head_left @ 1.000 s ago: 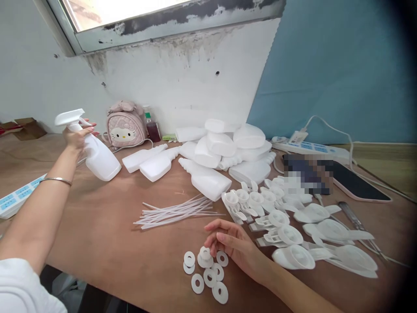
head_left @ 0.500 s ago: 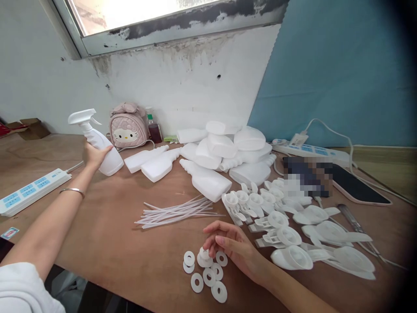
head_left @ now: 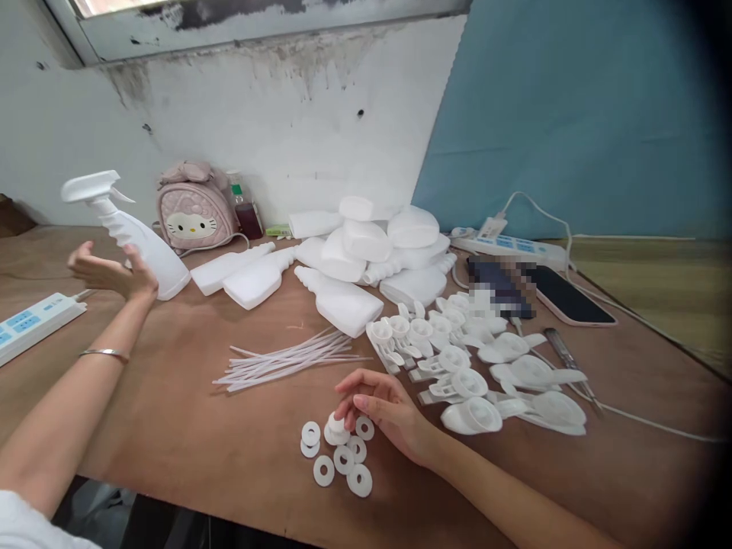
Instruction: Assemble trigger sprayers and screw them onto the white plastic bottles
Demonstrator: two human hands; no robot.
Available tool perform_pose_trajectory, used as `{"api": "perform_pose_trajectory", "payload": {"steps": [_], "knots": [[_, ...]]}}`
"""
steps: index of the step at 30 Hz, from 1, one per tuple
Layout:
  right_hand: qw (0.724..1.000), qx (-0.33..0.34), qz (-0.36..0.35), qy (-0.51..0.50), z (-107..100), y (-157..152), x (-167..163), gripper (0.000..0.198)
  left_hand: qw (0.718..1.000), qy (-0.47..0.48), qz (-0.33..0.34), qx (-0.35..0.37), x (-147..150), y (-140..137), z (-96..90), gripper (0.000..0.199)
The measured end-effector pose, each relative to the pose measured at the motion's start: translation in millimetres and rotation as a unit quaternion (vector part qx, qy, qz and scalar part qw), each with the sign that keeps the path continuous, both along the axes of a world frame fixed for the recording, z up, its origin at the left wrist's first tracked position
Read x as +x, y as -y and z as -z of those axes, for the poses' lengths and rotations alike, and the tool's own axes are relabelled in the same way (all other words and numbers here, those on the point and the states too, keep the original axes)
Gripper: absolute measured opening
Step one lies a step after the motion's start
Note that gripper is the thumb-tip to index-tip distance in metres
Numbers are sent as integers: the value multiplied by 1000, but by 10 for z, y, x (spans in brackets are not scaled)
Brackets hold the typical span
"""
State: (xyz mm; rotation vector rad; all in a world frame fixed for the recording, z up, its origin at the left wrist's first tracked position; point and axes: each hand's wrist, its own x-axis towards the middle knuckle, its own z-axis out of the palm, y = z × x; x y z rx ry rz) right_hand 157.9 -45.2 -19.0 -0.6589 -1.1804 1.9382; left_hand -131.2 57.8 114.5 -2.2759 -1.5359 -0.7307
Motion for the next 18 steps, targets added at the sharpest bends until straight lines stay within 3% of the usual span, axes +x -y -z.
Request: {"api": "perform_pose_trajectory", "payload": {"steps": [2,4,5,6,8,10,12,14,18], "knots": [[995,69,23,69,1,50,-6,19,1000,-7,24,2,43,34,50,39],[960,210,79,170,2,101,-15,12,998,-16,62,1,47,60,134,33],[919,309,115,215,1,121,-18,10,996,-20,89,1,53,79,189,29],[861,415,151,253,-1,137,-18,12,991,-31,127,-9,72,107,250,24],[721,579,213,314,-15,149,-9,19,972,-60,218,-57,165,195,389,17],[606,640,266,391,-45,141,6,26,935,-94,303,-156,327,314,530,16],[538,627,313,468,-84,121,20,31,903,-94,354,-226,513,427,652,13],[520,611,337,492,-126,103,27,33,875,-73,387,-281,665,502,748,15],[579,627,369,369,-196,169,40,36,830,-40,414,-371,788,542,886,26]]}}
